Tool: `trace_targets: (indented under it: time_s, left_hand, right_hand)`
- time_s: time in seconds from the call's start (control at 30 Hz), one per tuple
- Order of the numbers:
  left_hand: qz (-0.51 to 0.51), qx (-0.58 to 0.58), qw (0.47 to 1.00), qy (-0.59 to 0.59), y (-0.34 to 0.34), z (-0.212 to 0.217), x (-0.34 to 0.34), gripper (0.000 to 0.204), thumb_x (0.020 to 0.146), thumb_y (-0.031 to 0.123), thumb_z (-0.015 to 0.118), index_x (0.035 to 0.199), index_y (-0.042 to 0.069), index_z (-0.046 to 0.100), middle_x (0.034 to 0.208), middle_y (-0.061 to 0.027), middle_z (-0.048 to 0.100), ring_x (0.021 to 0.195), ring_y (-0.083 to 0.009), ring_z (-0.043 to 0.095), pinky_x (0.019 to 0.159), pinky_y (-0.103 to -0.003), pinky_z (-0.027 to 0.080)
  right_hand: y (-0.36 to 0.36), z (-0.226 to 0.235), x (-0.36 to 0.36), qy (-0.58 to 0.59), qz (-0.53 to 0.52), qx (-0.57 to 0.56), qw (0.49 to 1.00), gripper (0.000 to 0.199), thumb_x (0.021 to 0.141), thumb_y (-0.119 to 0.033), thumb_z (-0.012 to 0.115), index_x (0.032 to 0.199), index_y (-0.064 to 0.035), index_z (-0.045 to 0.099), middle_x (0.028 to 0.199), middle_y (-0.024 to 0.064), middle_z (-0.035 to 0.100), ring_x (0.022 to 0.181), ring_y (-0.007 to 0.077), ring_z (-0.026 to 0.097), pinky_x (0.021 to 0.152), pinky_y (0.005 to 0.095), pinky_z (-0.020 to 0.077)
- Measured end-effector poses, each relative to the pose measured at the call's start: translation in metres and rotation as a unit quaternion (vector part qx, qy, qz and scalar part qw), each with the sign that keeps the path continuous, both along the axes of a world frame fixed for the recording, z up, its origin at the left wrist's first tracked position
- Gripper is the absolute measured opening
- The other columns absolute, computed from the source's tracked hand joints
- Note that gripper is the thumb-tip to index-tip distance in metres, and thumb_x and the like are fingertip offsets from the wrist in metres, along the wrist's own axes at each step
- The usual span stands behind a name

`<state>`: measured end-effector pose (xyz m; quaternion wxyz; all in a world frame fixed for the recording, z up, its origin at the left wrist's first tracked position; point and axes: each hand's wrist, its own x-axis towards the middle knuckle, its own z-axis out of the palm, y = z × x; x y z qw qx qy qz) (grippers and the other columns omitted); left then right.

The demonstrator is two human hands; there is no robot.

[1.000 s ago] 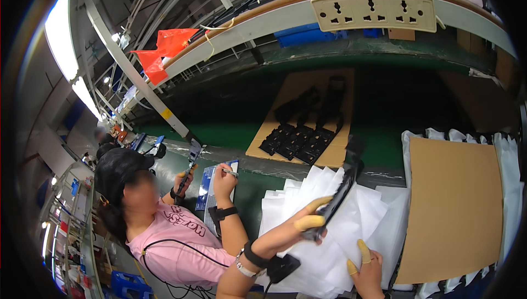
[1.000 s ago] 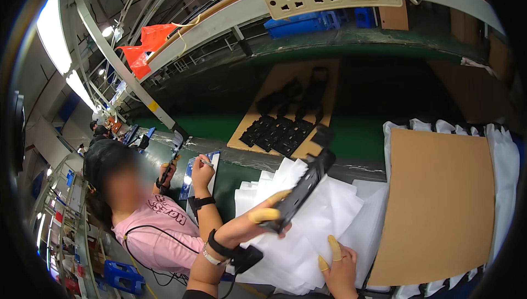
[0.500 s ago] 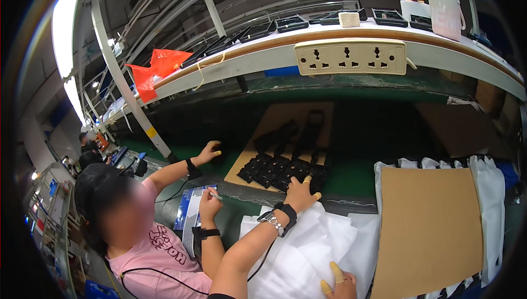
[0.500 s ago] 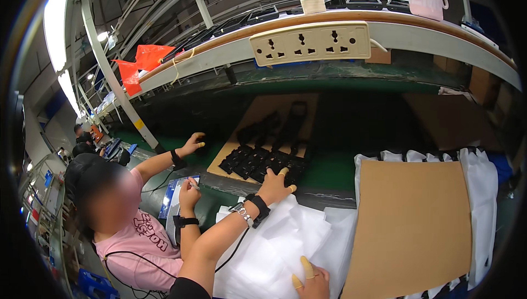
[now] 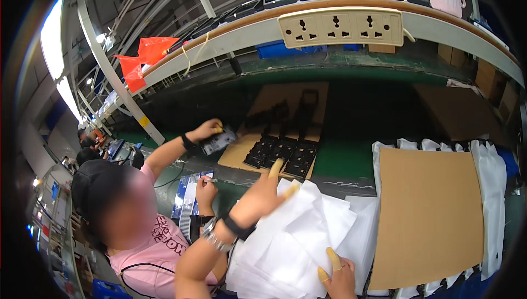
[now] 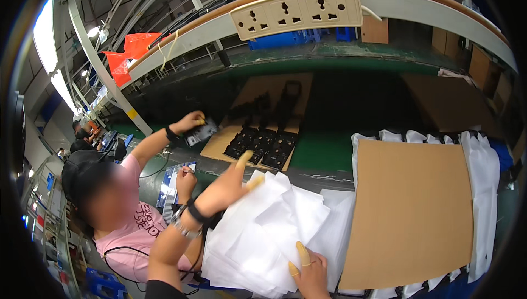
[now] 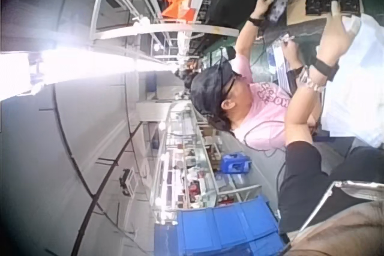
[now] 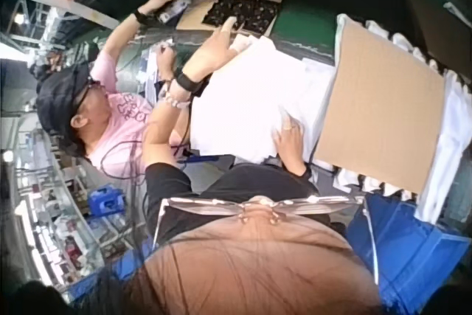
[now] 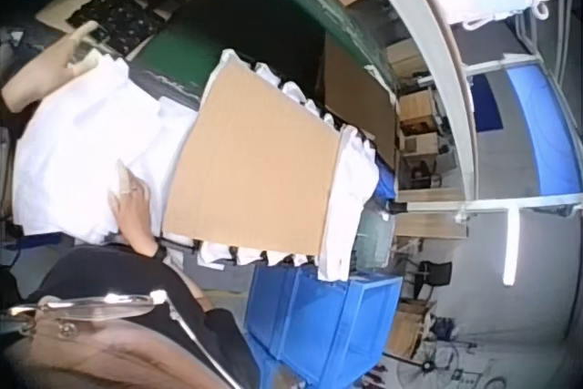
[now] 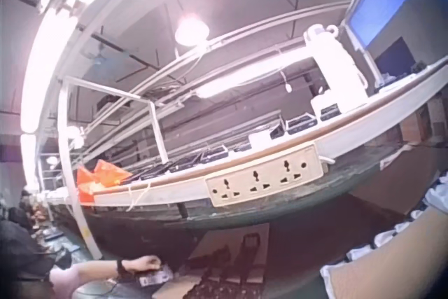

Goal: Inspecting black plastic housing components and placing them into white protective foam sleeves.

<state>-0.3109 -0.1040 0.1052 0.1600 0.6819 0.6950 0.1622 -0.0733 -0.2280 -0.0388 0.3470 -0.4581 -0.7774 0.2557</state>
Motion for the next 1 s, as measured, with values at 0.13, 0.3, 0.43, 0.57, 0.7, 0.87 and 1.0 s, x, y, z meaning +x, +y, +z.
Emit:
trace_targets:
  time_s: [0.13, 0.3, 0.43, 0.57, 0.7, 0.87, 1.0]
  left_hand:
    - [0.043, -0.148, 0.976, 0.157, -0.07, -0.019, -0.011, 0.109, 0.072, 0.065, 0.059, 0.14, -0.005, 0.01, 0.125, -0.0421, 0.031, 0.115, -0.0516, 0.041, 0.095, -0.042, 0.04]
    - [0.091, -0.215, 0.971, 0.055, -0.096, -0.083, -0.049, 0.114, 0.069, 0.067, 0.06, 0.141, -0.004, 0.007, 0.125, -0.0386, 0.032, 0.116, -0.0499, 0.039, 0.096, -0.043, 0.039]
    - [0.128, -0.129, 0.983, -0.035, -0.106, -0.096, -0.051, 0.119, 0.068, 0.062, 0.066, 0.14, -0.005, 0.0, 0.131, -0.0361, 0.024, 0.123, -0.0452, 0.032, 0.101, -0.041, 0.033]
    - [0.175, -0.118, 0.974, -0.079, -0.111, -0.103, -0.069, 0.124, 0.065, 0.06, 0.07, 0.139, -0.007, -0.003, 0.137, -0.0355, 0.015, 0.131, -0.0424, 0.02, 0.106, -0.04, 0.026]
    - [0.191, -0.164, 0.964, -0.089, -0.111, -0.11, -0.083, 0.123, 0.065, 0.059, 0.07, 0.138, -0.007, -0.002, 0.136, -0.0399, 0.012, 0.124, -0.0442, 0.032, 0.103, -0.04, 0.032]
    - [0.137, -0.079, 0.947, -0.278, -0.102, -0.115, -0.072, 0.12, 0.065, 0.046, 0.077, 0.139, -0.006, -0.002, 0.137, -0.0315, 0.023, 0.123, -0.0378, 0.036, 0.103, -0.037, 0.033]
    - [0.166, -0.095, 0.929, -0.318, -0.097, -0.111, -0.065, 0.112, 0.069, 0.035, 0.078, 0.139, -0.004, -0.001, 0.133, -0.0235, 0.031, 0.12, -0.03, 0.04, 0.098, -0.035, 0.039]
  right_hand:
    - [0.001, -0.005, 0.0, 0.015, 0.013, -0.043, 0.999, 0.058, 0.078, -0.017, 0.061, 0.13, -0.0016, 0.04, 0.11, 0.0222, 0.054, 0.1, 0.0354, 0.049, 0.094, 0.0428, 0.0329]
    - [0.001, -0.011, -0.003, 0.011, 0.016, -0.072, 0.997, 0.061, 0.08, -0.023, 0.061, 0.133, -0.0043, 0.037, 0.106, 0.02, 0.055, 0.099, 0.0315, 0.051, 0.095, 0.0403, 0.0297]
    - [0.005, 0.0, -0.008, 0.026, -0.016, -0.083, 0.996, 0.066, 0.077, -0.023, 0.063, 0.133, -0.003, 0.036, 0.104, 0.0204, 0.054, 0.097, 0.0338, 0.048, 0.092, 0.0416, 0.0318]
    - [0.013, 0.01, -0.012, 0.018, -0.046, -0.151, 0.987, 0.072, 0.076, -0.021, 0.066, 0.136, -0.0026, 0.029, 0.111, 0.0196, 0.052, 0.102, 0.0334, 0.048, 0.092, 0.0429, 0.0306]
    - [0.013, 0.003, -0.021, -0.019, -0.088, -0.056, 0.994, 0.074, 0.076, -0.021, 0.066, 0.136, -0.0008, 0.028, 0.119, 0.0226, 0.047, 0.108, 0.0368, 0.044, 0.095, 0.0449, 0.0302]
    - [0.018, -0.002, -0.02, 0.085, -0.063, -0.078, 0.991, 0.077, 0.075, -0.017, 0.068, 0.136, 0.0016, 0.025, 0.132, 0.0261, 0.035, 0.116, 0.0403, 0.038, 0.101, 0.0442, 0.0288]
    - [0.023, -0.002, -0.015, 0.204, -0.075, -0.161, 0.963, 0.081, 0.074, -0.014, 0.068, 0.137, 0.0017, 0.02, 0.133, 0.0283, 0.03, 0.122, 0.0401, 0.033, 0.104, 0.0428, 0.0271]
